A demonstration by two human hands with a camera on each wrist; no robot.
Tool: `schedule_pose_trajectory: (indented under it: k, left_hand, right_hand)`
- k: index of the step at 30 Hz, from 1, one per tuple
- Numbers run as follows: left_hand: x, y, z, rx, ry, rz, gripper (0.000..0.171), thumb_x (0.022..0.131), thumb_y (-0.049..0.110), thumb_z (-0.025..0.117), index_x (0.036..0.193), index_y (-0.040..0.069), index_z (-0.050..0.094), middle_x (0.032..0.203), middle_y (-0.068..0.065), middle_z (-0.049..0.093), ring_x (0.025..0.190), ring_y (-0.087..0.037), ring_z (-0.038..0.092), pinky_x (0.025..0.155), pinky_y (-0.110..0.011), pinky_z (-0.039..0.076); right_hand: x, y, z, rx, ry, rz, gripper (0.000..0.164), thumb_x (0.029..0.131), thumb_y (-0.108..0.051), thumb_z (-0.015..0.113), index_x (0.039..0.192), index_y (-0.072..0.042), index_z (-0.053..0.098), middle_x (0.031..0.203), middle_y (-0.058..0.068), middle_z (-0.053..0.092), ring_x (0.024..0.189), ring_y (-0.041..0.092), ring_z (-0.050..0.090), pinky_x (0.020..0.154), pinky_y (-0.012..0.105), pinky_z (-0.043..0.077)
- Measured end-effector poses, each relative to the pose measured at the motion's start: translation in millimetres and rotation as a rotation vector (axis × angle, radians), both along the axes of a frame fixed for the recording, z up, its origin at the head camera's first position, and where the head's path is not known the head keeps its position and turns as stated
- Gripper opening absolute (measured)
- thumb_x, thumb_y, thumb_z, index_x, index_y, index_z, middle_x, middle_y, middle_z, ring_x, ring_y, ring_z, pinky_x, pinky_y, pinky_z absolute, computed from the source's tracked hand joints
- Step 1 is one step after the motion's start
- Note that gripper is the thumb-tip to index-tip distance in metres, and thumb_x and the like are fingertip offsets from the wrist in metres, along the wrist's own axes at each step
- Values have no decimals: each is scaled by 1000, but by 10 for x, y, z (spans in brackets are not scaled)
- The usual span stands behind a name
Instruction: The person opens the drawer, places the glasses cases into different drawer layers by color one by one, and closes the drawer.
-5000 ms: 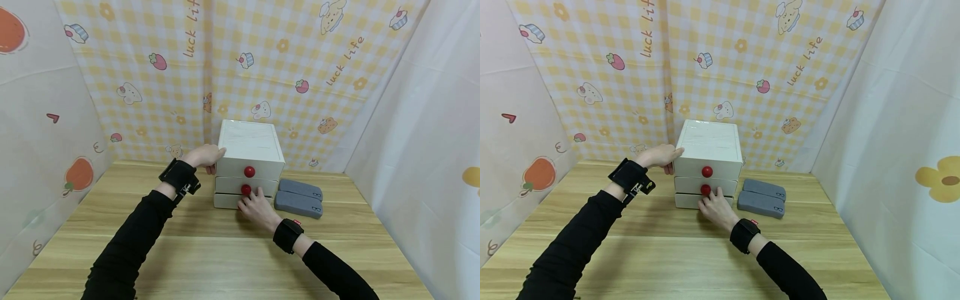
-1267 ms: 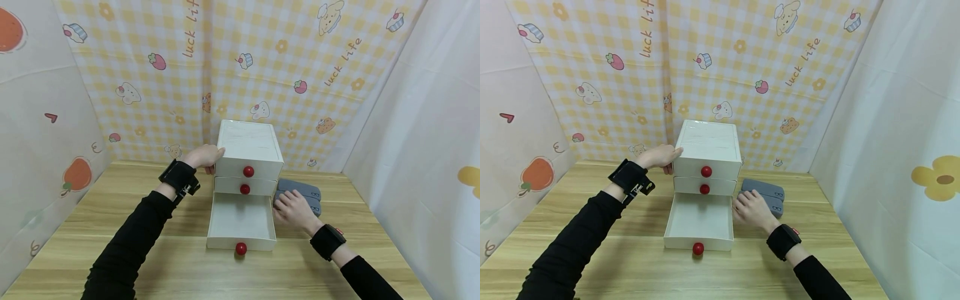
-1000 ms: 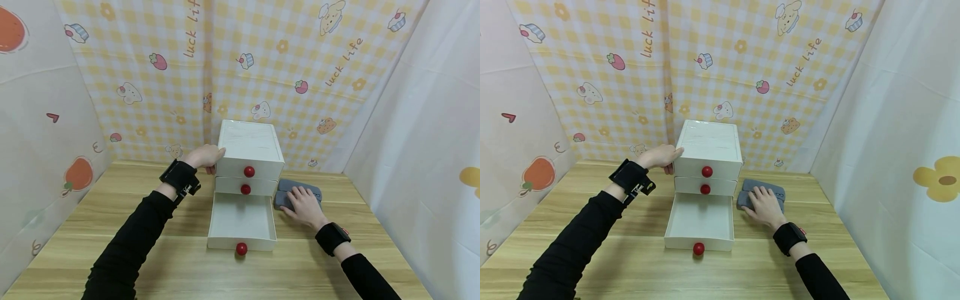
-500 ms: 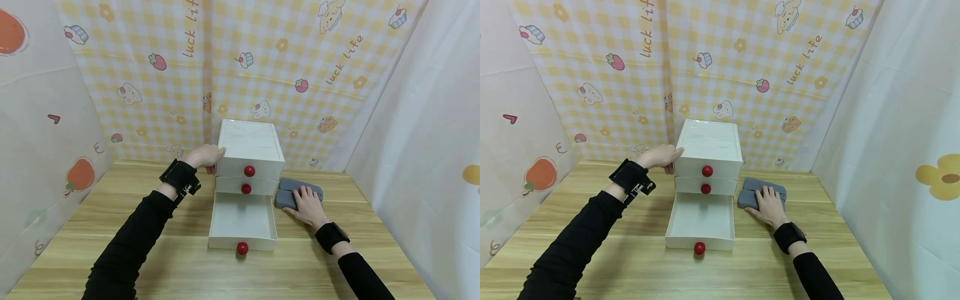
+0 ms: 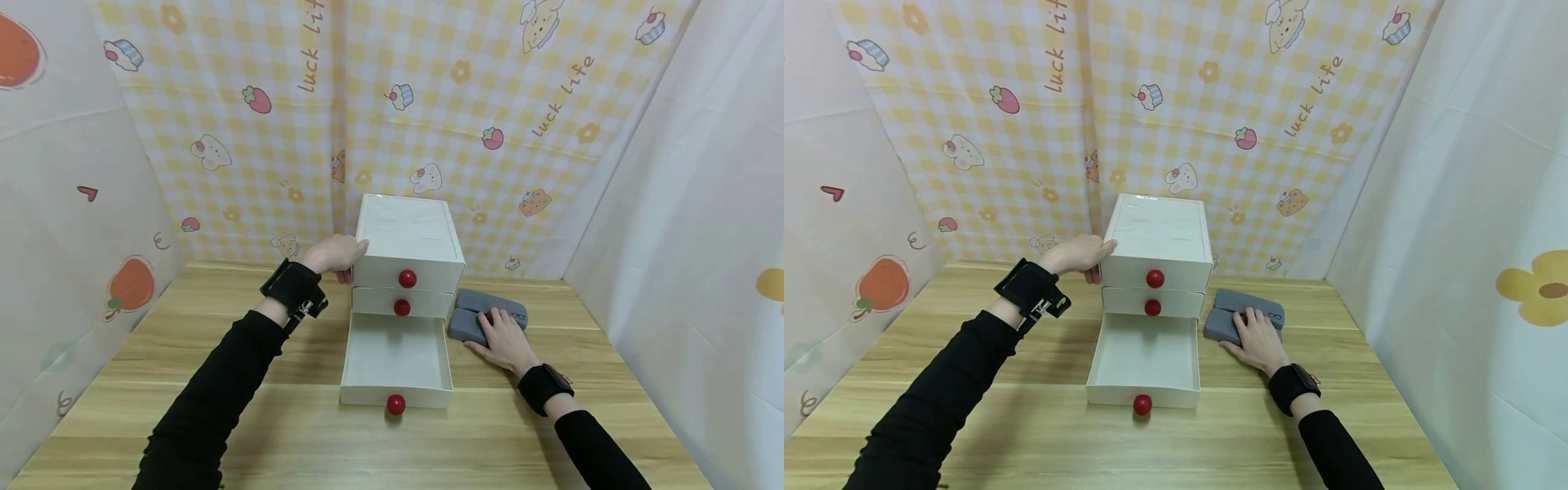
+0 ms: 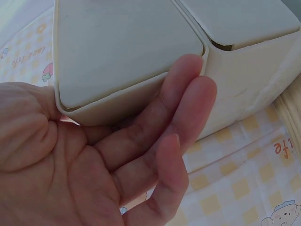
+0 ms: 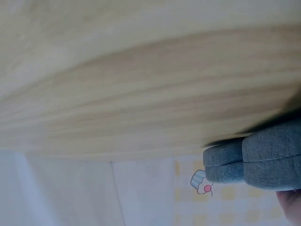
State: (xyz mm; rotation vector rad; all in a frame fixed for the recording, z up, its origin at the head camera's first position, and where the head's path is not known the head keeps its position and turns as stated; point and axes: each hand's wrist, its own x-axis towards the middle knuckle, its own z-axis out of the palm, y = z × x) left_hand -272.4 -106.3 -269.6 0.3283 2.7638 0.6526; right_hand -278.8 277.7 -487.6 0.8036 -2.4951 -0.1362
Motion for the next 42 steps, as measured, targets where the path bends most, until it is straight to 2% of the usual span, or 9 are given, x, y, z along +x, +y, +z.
schedule_pose_trajectory:
  k: [4,11,20,24,30,40,42]
  left_hand:
    - [5,1,7,0,-2,0,62,103,36,19,99,-3,65,67,-10,71,73,-26,72,93,-39,48]
    - [-6,-1,0,0,-8,-1,61,103,36,19,105,-5,64,68,-10,72,70,-24,71,94,-40,47]
    - [-9,-1,-12,2,-2,4,61,103,36,19,104,-5,64,68,-10,71,69,-24,71,93,-39,48]
    - [-8,-2,-13,7,2,0,61,103,35,19,105,-5,64,68,-10,71,69,-24,71,92,-39,49]
    - [1,-8,1,10,3,-5,61,103,35,19,107,-6,64,69,-11,72,69,-24,71,94,-40,48]
    - [-18,-15,-6,10,3,-10,62,103,36,18,110,-6,63,70,-11,72,68,-23,70,97,-41,47]
    - [-17,-14,-5,10,2,-11,62,103,36,18,111,-7,62,70,-12,72,68,-24,70,97,-41,46]
  right_hand:
    - [-2,12,-20,20,5,14,67,77,-53,70,117,-1,59,100,21,60,87,36,60,76,46,51]
    - [-8,-4,-33,8,-11,3,68,78,-52,70,119,0,58,99,22,61,86,36,62,74,45,53]
    - [-17,12,-30,22,11,28,65,76,-55,70,114,-3,59,94,18,61,83,33,61,73,43,52]
    - [-2,24,-18,31,24,64,66,76,-58,68,114,-4,59,92,16,60,81,31,60,71,42,51]
    - [21,17,10,-9,63,128,70,83,-65,56,114,-3,60,91,16,61,80,32,60,70,43,52]
    - [97,-19,84,-83,96,150,84,89,-73,28,111,1,62,93,18,61,82,33,61,75,46,52]
    - [120,-28,113,-94,119,166,86,89,-73,26,111,2,63,92,18,61,80,33,61,74,46,52]
